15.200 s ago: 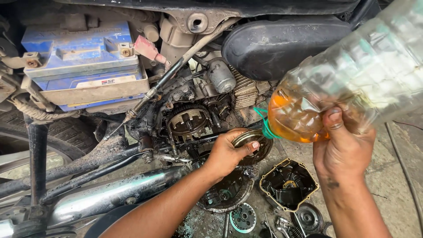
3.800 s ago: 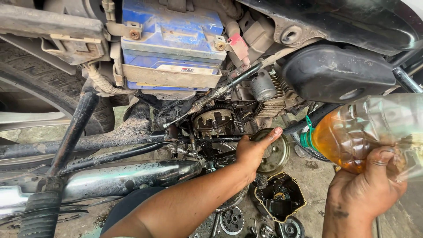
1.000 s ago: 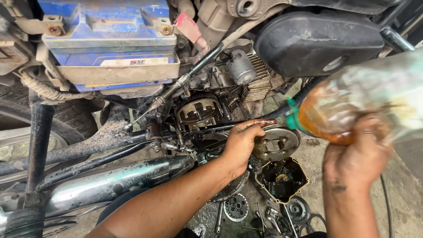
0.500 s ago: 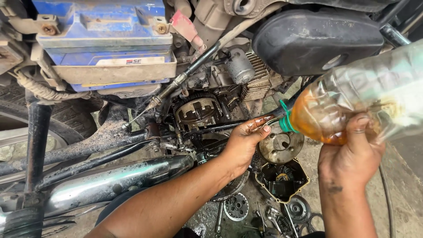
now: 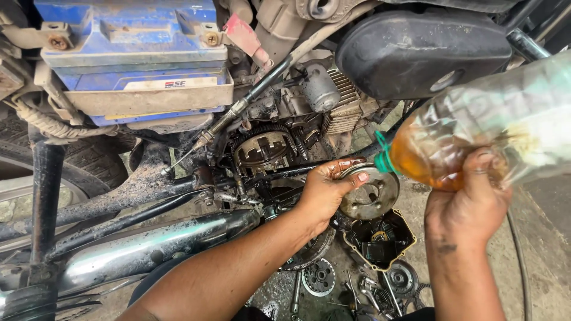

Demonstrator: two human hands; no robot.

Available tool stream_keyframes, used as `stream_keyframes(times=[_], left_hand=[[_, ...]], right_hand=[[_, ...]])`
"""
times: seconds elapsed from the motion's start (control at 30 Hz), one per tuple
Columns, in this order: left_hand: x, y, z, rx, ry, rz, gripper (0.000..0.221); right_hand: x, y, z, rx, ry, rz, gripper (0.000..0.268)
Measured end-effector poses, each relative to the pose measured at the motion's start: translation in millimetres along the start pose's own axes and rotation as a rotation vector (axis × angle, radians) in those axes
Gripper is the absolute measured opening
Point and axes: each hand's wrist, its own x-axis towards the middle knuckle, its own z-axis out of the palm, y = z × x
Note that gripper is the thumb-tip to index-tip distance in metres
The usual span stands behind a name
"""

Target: The person is repairing the clutch assembly of a motorcycle, including cleaning parts with oil and a cloth.

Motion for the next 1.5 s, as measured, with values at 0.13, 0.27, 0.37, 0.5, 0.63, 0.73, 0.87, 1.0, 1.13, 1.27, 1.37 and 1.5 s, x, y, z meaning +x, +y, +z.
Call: stream_keyframes(times=[0.13, 0.27, 0.37, 0.5, 0.63, 0.73, 0.87, 1.0, 1.13, 1.27, 1.37, 1.5], left_hand=[[-2.8, -2.1, 0.8, -0.021, 0.016, -0.023, 0.033], [-2.9, -7.5, -0.9, -0.007, -0.004, 0.003, 0.034], [-5.0, -4.7, 1.6, 0.016, 0.012, 0.018, 0.034], [-5.4, -4.1, 1.5, -0.032, -0.033, -0.020, 0.039], [5.4, -15.4, -4.7, 0.062, -0.052, 0.111, 0.041], [0.3, -4.2, 1.3, 0.090, 0.033, 0.062, 0.037], [4.0, -5.6, -2.9, -0.013, 0.051, -0.018, 0.031], [13.6, -21.7, -13.3, -0.029, 0.101, 0.062, 0.031], [16.5, -15.7, -15.8, -0.166, 0.222, 0.048, 0.027], [13.8, -4.1, -15.0, -0.226, 0.381, -0.150, 0.026], [18.1, -3.6, -21.2, -0.295, 0.387, -0.045, 0.027], [15.5, 0.0, -20.1, -0.377, 0.319, -0.147, 0.028]], right_hand=[[-1.4, 3.8, -6.1, 0.028, 0.006, 0.009, 0.020], [-4.3, 6.1, -4.7, 0.002, 0.018, -0.017, 0.022], [-5.0, -0.6, 8.6, -0.008, 0.061, 0.040, 0.022], [-3.8, -6.8, 16.9, -0.036, 0.055, 0.036, 0.029], [-3.3, -11.3, 35.8, -0.056, 0.189, 0.123, 0.038], [1.1, 7.0, -4.6, -0.089, 0.076, 0.058, 0.037], [-0.3, 5.0, 2.6, -0.021, 0.094, 0.071, 0.034], [-4.1, 10.3, -9.8, -0.002, -0.032, 0.116, 0.036], [-2.7, 18.7, -20.2, 0.057, -0.094, 0.181, 0.028], [-3.0, -6.5, 4.9, 0.002, 0.054, 0.263, 0.032], [0.8, -3.3, -7.4, 0.090, -0.028, 0.223, 0.036], [4.3, -1.1, -15.1, 0.134, -0.041, 0.210, 0.035]])
